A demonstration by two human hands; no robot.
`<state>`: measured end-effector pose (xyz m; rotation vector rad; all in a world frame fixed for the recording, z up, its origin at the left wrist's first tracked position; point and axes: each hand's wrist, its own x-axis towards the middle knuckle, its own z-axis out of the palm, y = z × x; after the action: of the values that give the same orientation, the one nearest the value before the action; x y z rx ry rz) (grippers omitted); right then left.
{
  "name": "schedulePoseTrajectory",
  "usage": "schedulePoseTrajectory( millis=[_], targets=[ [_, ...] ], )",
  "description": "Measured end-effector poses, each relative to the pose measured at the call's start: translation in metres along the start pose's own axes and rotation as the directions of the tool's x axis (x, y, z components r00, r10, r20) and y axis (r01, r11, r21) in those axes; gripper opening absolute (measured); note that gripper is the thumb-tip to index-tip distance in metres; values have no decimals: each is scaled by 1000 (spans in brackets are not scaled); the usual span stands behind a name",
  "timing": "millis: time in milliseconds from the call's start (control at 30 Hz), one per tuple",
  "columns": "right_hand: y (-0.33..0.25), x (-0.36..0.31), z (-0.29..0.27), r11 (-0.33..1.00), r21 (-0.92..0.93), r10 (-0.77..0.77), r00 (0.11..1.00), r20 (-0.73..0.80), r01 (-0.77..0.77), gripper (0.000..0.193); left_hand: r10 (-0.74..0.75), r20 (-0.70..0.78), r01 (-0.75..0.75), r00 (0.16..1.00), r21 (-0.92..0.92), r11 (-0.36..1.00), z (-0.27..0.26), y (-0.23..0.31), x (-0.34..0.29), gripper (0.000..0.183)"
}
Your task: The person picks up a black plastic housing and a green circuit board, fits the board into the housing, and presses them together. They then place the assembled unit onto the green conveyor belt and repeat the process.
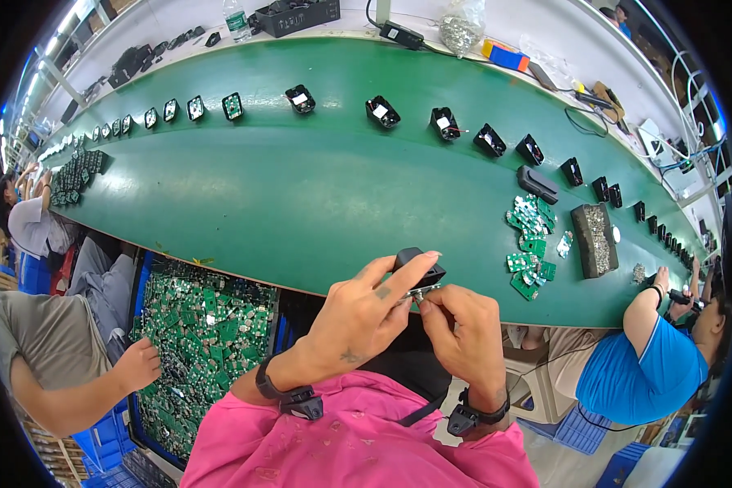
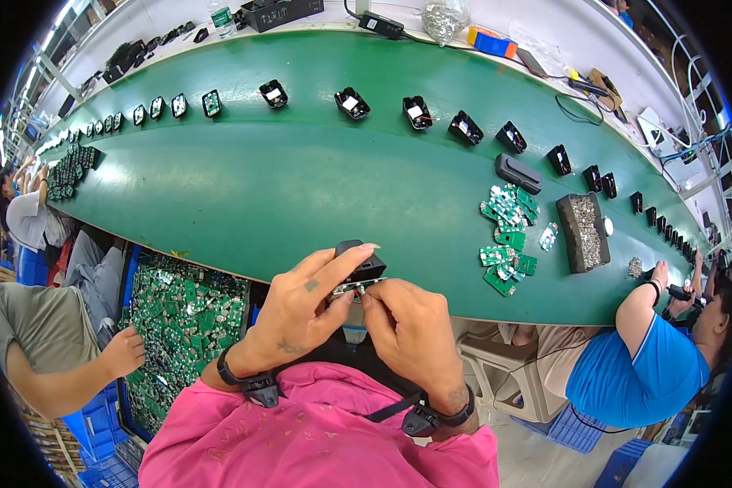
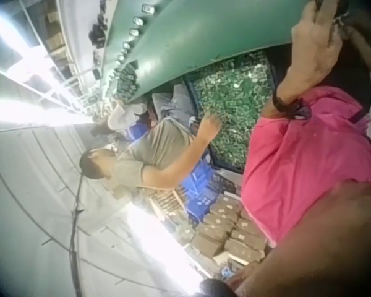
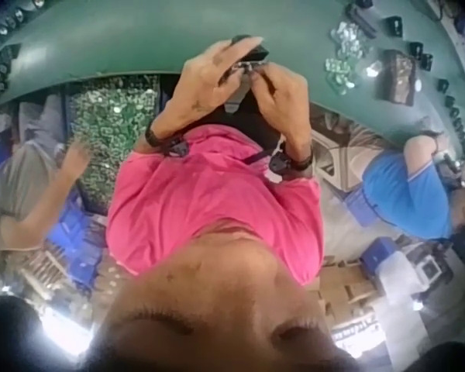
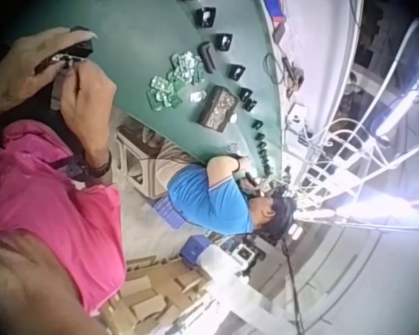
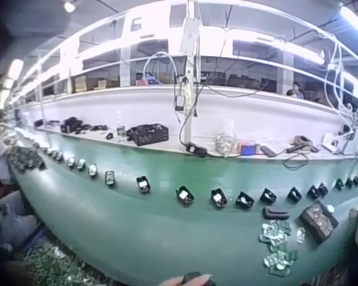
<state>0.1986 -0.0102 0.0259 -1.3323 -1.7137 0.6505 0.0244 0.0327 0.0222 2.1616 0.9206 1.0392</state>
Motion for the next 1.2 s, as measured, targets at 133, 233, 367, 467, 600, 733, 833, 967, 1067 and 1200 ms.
schedulePoseTrajectory(
  millis=[133,233,367,467,600,733,833,967,1067,1200],
  targets=[
    [2,-3,6,997,-81,-24,998,-58,19,5,45,-46,-32,998,264,964,11,2,-6,59],
    [5,-2,10,996,-83,-16,999,-49,11,5,27,-38,-18,999,217,976,15,-6,-11,59],
    [12,0,18,995,-95,-14,999,-30,11,7,-35,-66,39,997,54,998,16,-18,-10,60],
    [13,-6,14,979,-71,183,976,-115,-192,10,-289,31,283,957,-327,902,15,-33,-15,59],
    [26,-15,23,901,245,380,924,-44,-358,16,-429,253,483,867,-635,602,11,-36,-19,65],
    [27,-20,30,934,146,344,931,-125,-326,14,-373,276,465,886,-527,711,9,-36,-20,70],
    [13,-24,31,994,-55,86,978,-191,-99,14,-325,176,369,929,-390,843,13,-38,-21,69],
    [13,-22,49,992,125,42,980,-195,-18,5,-210,54,216,976,-202,955,23,-37,-23,67],
    [19,-23,48,995,75,-45,966,-256,66,5,-217,60,225,974,-258,940,22,-29,-25,66],
    [17,-28,27,771,591,392,909,-146,-237,18,-288,176,335,942,-408,849,15,-22,-19,64]
  ],
)
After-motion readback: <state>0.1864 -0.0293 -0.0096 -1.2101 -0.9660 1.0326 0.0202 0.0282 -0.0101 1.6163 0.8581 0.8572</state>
